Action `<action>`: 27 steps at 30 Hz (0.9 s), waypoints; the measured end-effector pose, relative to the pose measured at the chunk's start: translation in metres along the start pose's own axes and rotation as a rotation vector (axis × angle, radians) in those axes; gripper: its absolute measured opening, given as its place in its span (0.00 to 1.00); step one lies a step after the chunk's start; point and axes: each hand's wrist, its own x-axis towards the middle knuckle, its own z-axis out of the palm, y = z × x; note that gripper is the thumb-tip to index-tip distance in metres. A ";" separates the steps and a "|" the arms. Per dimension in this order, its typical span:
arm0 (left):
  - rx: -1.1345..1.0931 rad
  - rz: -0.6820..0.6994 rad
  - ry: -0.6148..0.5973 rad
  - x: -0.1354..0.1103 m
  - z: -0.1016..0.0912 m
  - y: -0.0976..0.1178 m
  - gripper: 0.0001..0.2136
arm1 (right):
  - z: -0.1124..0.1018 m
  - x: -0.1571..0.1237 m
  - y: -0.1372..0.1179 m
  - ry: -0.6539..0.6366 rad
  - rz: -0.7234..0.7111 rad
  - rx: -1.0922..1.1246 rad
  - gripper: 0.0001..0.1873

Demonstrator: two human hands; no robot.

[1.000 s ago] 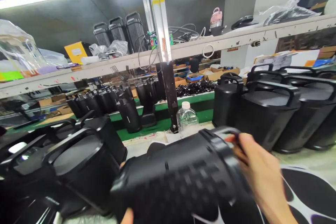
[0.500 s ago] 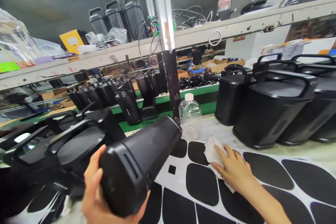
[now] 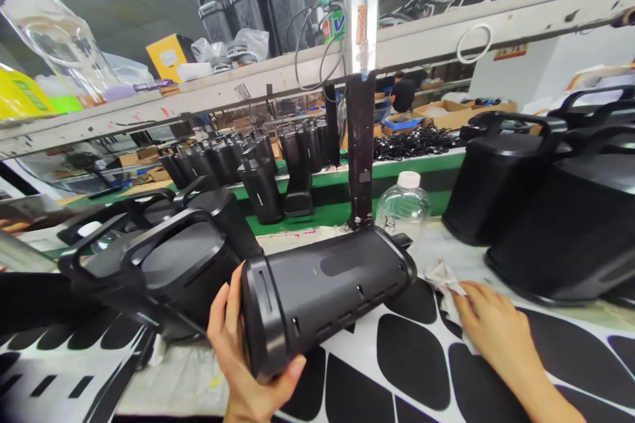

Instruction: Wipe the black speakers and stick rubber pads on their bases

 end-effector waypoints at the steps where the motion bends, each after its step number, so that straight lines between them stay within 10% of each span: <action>1: -0.027 -0.040 0.002 -0.006 0.000 -0.005 0.51 | -0.008 0.000 -0.003 0.004 0.035 0.015 0.15; 7: 0.035 -0.105 -0.110 -0.041 -0.007 -0.041 0.50 | -0.046 -0.009 -0.070 0.326 0.290 0.237 0.19; 12: 0.143 -0.255 -0.257 -0.058 -0.023 -0.060 0.49 | -0.022 -0.039 -0.179 0.107 -0.655 0.374 0.17; 18: 0.159 -0.384 -0.226 -0.076 -0.022 -0.058 0.46 | -0.009 -0.075 -0.230 0.039 -1.003 0.313 0.26; 22: 0.187 -0.595 -0.264 -0.077 -0.017 -0.052 0.51 | -0.007 -0.054 -0.183 0.178 -0.785 0.126 0.19; 27: 0.100 -0.725 -0.364 -0.061 -0.019 -0.051 0.53 | -0.040 -0.016 -0.110 0.152 0.093 0.241 0.21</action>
